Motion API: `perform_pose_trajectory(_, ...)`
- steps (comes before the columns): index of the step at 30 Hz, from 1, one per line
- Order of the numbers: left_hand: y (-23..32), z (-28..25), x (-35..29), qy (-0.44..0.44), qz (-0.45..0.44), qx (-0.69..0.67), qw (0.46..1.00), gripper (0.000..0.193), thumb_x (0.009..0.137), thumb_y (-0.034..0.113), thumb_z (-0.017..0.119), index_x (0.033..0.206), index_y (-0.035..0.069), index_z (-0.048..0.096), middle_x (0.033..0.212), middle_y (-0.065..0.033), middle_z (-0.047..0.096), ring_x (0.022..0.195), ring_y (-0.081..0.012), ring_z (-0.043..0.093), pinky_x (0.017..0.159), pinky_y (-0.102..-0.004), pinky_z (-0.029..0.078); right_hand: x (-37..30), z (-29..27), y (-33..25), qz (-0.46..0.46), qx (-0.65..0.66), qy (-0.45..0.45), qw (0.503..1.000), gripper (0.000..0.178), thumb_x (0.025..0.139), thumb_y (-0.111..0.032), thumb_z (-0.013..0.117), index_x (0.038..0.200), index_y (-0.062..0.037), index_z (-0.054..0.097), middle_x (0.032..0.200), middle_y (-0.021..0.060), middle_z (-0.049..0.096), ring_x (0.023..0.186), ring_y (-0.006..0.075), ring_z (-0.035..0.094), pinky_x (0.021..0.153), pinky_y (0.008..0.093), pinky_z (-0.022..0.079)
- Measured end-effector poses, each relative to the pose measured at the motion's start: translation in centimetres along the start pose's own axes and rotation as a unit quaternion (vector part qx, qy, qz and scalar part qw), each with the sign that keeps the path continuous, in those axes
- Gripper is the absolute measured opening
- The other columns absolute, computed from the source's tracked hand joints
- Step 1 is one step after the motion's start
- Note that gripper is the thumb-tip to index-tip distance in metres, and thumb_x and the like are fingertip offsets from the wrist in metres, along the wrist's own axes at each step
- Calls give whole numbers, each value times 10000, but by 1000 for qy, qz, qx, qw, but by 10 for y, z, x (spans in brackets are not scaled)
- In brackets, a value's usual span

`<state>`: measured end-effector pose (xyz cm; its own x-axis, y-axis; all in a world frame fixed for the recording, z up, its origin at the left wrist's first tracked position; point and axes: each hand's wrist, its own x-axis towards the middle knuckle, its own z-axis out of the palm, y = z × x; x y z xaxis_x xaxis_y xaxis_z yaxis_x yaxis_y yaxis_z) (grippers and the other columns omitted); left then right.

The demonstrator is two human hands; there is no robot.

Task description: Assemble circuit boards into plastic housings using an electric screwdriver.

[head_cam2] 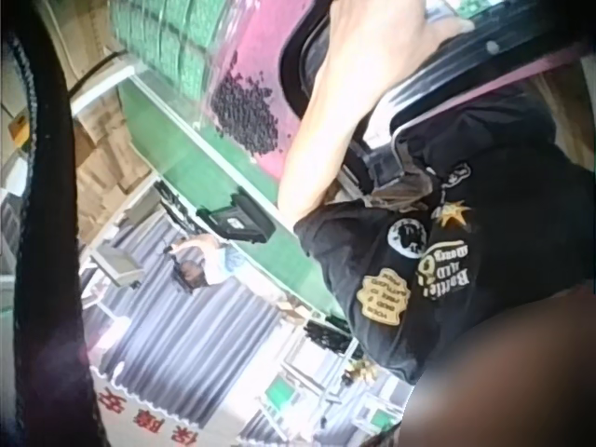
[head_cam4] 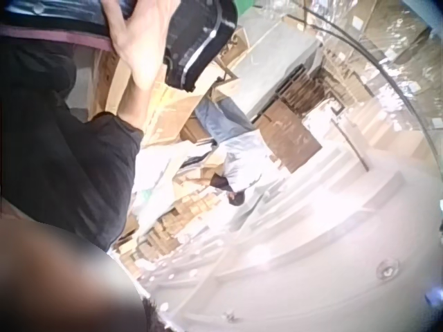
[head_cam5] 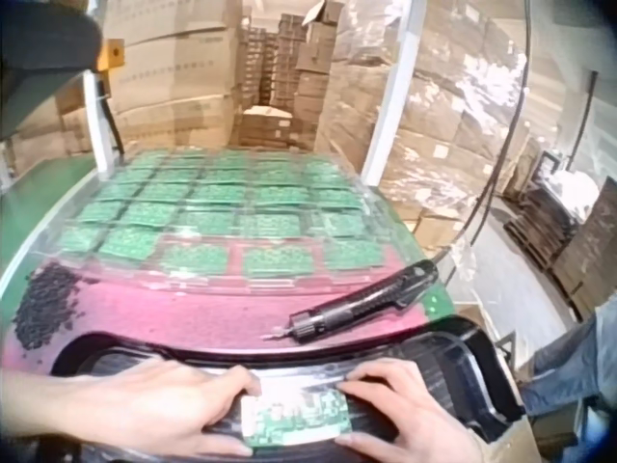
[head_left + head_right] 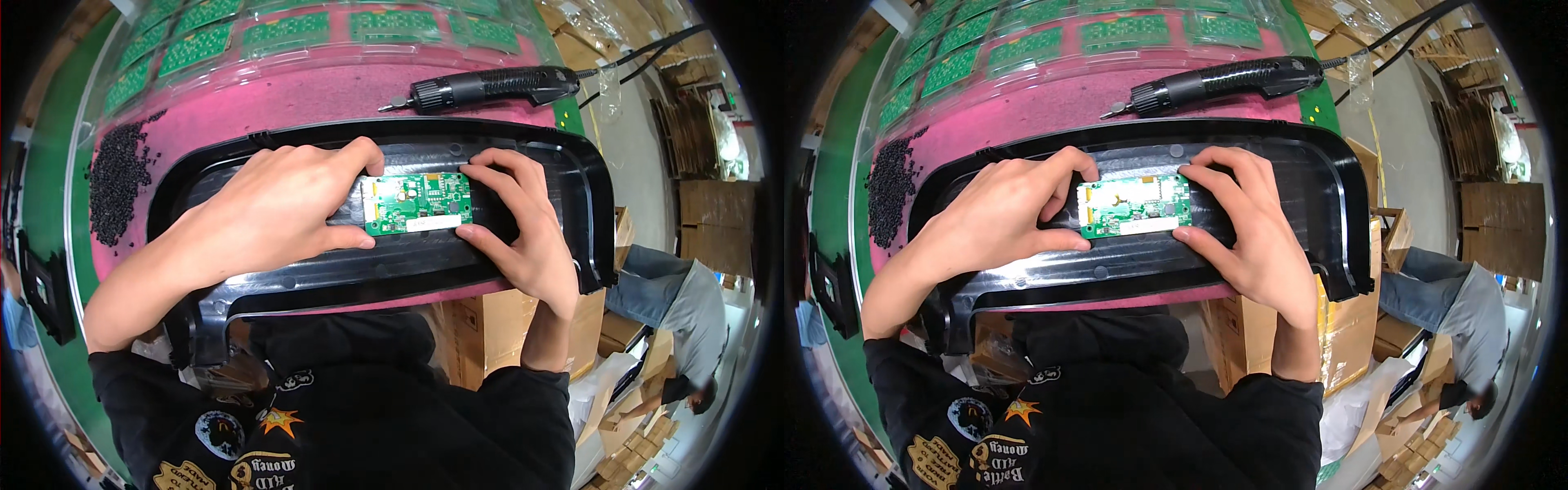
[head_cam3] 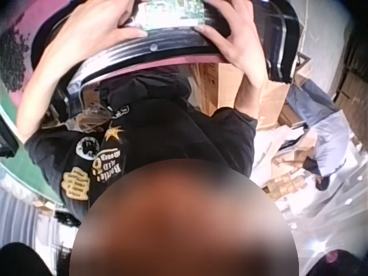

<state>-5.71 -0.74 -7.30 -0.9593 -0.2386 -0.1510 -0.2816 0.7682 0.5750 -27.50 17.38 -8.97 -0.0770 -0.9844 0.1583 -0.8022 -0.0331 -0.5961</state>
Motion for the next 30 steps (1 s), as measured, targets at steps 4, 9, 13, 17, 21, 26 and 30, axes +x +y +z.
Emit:
perform_pose_trajectory(4,-3,0,-6,-1,-10,4,1000,561,788,243,811,1208,58,488,677,-73,535,621,-271,575,581,-397,430,4,1,-5,8,-9,-13,1000,533,740,-101,786,1234,-26,602,1285,151,527,1212,369,468,1040,424,393)
perform_pose_trajectory(9,2,-15,-17,44,55,-3,998,520,835,217,752,1228,23,473,816,-149,671,781,-384,673,652,-463,526,-2,-4,-5,39,19,27,999,706,665,-95,822,1315,-34,553,1321,153,528,1253,329,488,1078,412,375)
perform_pose_trajectory(13,0,-62,-61,219,1,59,974,311,847,185,736,1084,21,620,719,-122,647,685,-293,666,612,-391,520,-18,-14,6,18,36,146,988,633,749,-82,792,1320,4,535,1283,116,538,1222,229,485,1045,345,363)
perform_pose_trajectory(17,-56,-79,-113,259,-145,177,938,289,825,85,711,1091,-3,641,907,-140,660,840,-293,659,740,-375,526,-26,-42,33,115,94,275,950,396,939,-18,611,1325,14,525,1210,68,552,1106,141,500,1004,272,361)
perform_pose_trajectory(21,-98,-64,-146,207,-138,221,943,367,786,52,719,1137,9,621,1068,-135,622,1015,-316,613,868,-400,505,-4,-89,42,138,-30,215,966,441,985,-88,580,1413,-66,478,1180,59,551,1020,118,483,909,250,399)
perform_pose_trajectory(26,-109,-65,-142,187,-155,132,961,337,769,17,707,1098,24,633,1052,-136,616,1040,-345,599,887,-424,492,33,-110,89,216,-43,82,972,488,1016,-233,565,1479,-149,434,1185,73,561,971,102,506,868,247,416)
perform_pose_trajectory(30,-114,-67,-135,193,-158,128,960,186,785,6,669,971,2,661,941,-147,640,961,-362,624,826,-432,501,64,-112,88,332,152,47,930,421,1021,-237,565,1426,-158,481,1182,63,583,983,91,576,833,230,463)
